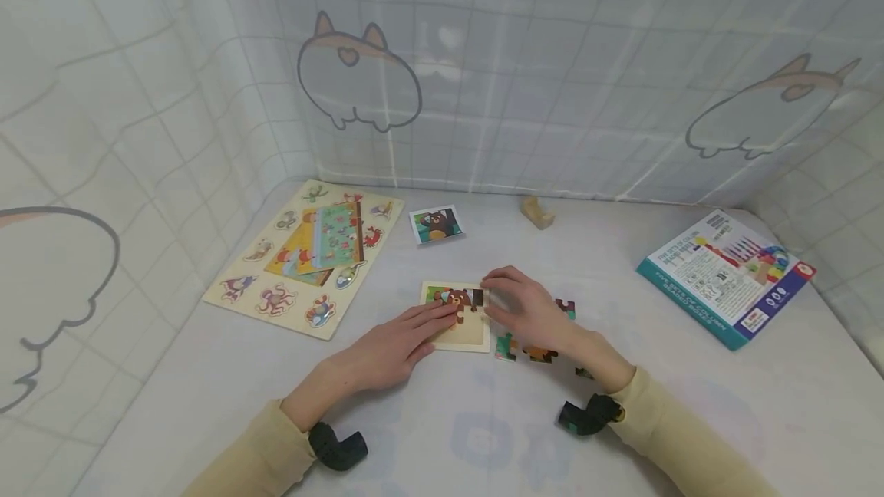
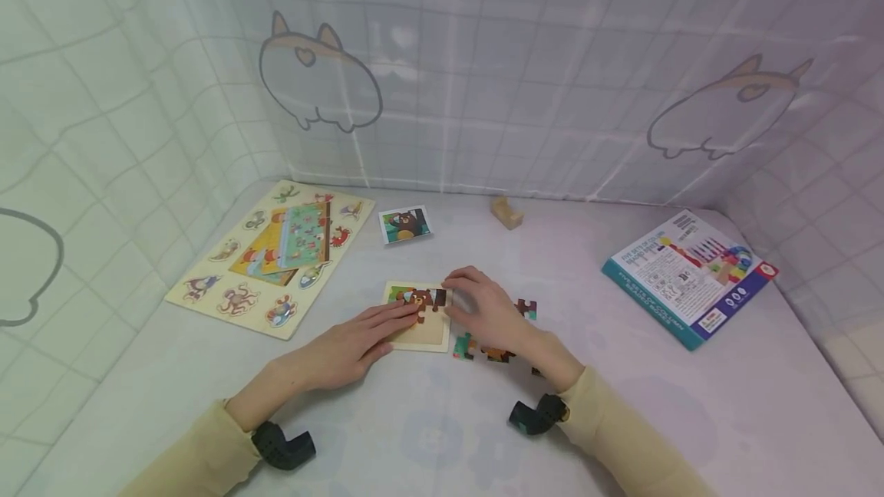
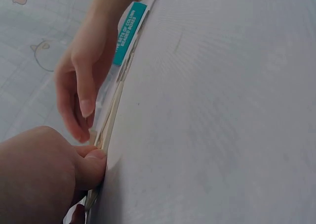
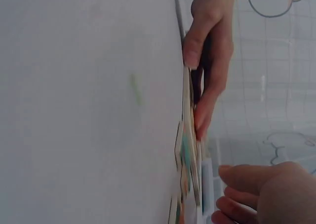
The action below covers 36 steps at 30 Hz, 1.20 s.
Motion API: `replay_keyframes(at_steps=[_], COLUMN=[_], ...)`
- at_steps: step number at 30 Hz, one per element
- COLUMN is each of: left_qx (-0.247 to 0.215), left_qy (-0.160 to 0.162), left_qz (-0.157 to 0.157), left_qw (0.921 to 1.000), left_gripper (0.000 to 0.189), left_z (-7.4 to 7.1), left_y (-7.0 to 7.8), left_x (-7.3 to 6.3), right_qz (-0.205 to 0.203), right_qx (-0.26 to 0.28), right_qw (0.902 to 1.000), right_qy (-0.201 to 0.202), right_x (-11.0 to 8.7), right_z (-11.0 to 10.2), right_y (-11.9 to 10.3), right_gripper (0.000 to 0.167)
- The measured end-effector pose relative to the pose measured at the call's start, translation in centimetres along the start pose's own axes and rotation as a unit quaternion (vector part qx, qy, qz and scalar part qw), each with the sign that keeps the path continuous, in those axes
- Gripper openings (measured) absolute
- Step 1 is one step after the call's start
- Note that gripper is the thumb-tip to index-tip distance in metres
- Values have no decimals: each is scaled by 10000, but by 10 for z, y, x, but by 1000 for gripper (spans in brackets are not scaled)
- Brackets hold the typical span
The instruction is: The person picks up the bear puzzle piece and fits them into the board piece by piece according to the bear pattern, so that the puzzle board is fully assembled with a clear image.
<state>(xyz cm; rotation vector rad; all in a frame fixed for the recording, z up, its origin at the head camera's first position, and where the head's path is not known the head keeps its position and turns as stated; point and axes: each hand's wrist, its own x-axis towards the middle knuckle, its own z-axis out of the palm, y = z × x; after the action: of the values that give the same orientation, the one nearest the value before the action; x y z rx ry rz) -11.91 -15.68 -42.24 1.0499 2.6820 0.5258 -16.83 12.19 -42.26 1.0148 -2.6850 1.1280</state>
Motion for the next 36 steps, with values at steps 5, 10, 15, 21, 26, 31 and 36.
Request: replay_keyframes(at_steps=[5, 10, 15, 21, 26, 31, 36], left_qx=[-66, -55, -43, -44, -53, -89, -94], left_qy=[-52, -68, -56, -55, -25, -20, 23], left_qz=[-54, -49, -37, -42, -21, -58, -8], left_qw=[10000, 9999, 10000, 10000, 10000, 9999, 10000], left_gripper=[53, 53, 53, 53, 53, 53, 53], left_z=[0, 1, 0, -2, -1, 0, 0], left_y=[0, 0, 1, 2, 1, 0, 0], left_x=[0, 0, 0, 0, 0, 0, 0], right_qz=[165, 292, 691, 754, 729, 855, 913], right_qx=[53, -114, -409, -392, -394, -338, -362], right_qw=[9998, 9994, 9964, 9955, 9956, 9954, 9949], right_qy=[60, 178, 259, 418, 429, 280, 247], right_x=[-18, -38, -57, -71, -74, -74, -76], right_z=[-20, -40, -58, -69, -70, -71, -72], right_y=[9, 24, 40, 56, 64, 67, 68], right_gripper=[35, 34, 35, 36, 34, 34, 30])
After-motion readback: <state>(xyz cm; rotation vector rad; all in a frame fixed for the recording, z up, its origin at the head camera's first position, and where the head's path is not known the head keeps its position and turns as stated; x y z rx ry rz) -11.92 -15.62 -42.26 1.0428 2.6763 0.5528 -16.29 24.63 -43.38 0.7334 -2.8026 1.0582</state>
